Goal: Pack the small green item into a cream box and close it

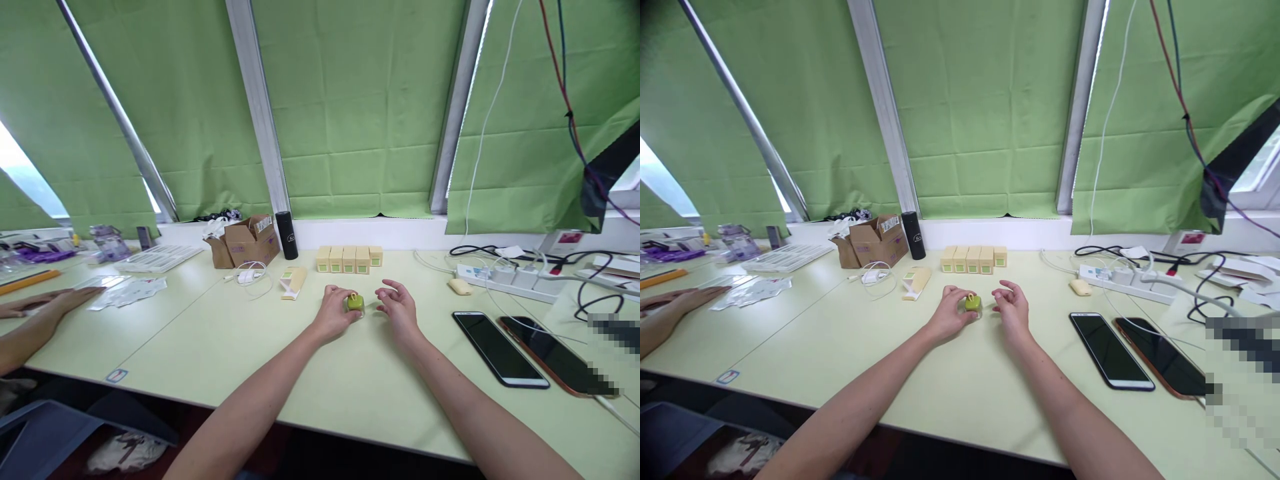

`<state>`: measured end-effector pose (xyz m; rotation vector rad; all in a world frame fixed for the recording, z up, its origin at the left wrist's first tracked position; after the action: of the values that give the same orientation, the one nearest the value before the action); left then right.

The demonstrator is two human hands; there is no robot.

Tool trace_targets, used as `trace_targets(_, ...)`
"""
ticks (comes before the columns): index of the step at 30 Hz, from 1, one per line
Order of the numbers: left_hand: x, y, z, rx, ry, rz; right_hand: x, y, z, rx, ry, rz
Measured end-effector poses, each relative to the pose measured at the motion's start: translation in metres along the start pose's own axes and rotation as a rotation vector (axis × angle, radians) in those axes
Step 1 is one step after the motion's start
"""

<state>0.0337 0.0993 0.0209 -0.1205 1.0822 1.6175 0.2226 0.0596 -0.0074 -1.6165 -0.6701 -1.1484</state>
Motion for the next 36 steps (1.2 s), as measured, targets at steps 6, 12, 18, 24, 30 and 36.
trace_targets(6, 0.000, -0.003, -0.001, 0.025, -0.026, 0.036, -0.001, -0.001, 0.000, 0.011, 0.003, -0.018)
trace_targets(12, -0.005, -0.003, -0.001, 0.061, -0.018, 0.061, 0.000, -0.001, 0.000, 0.006, -0.003, -0.011)
trace_targets(18, 0.002, 0.023, 0.004, -0.085, -0.002, 0.080, 0.001, -0.001, -0.001, 0.000, 0.004, -0.028)
trace_targets(24, 0.029, 0.088, 0.004, -0.314, 0.167, 0.471, 0.002, -0.001, -0.004, -0.010, 0.002, -0.033)
trace_targets(30, 0.054, 0.135, -0.006, -0.206, 0.487, 0.910, 0.001, -0.001, -0.005, -0.019, -0.017, -0.042)
trace_targets(36, 0.071, 0.139, -0.008, -0.131, 0.509, 0.990, 0.000, -0.003, -0.005, -0.006, -0.007, -0.066)
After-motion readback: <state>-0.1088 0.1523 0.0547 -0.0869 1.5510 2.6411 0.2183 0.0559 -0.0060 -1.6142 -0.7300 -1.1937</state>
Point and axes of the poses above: each hand's wrist, its own z-axis towards the middle knuckle, its own y-axis out of the back of the hand, x = y × z, the point moved 10 cm from there along z, towards the middle knuckle, and after that the axes turned 9 degrees about -y, right-handed, at the moved point
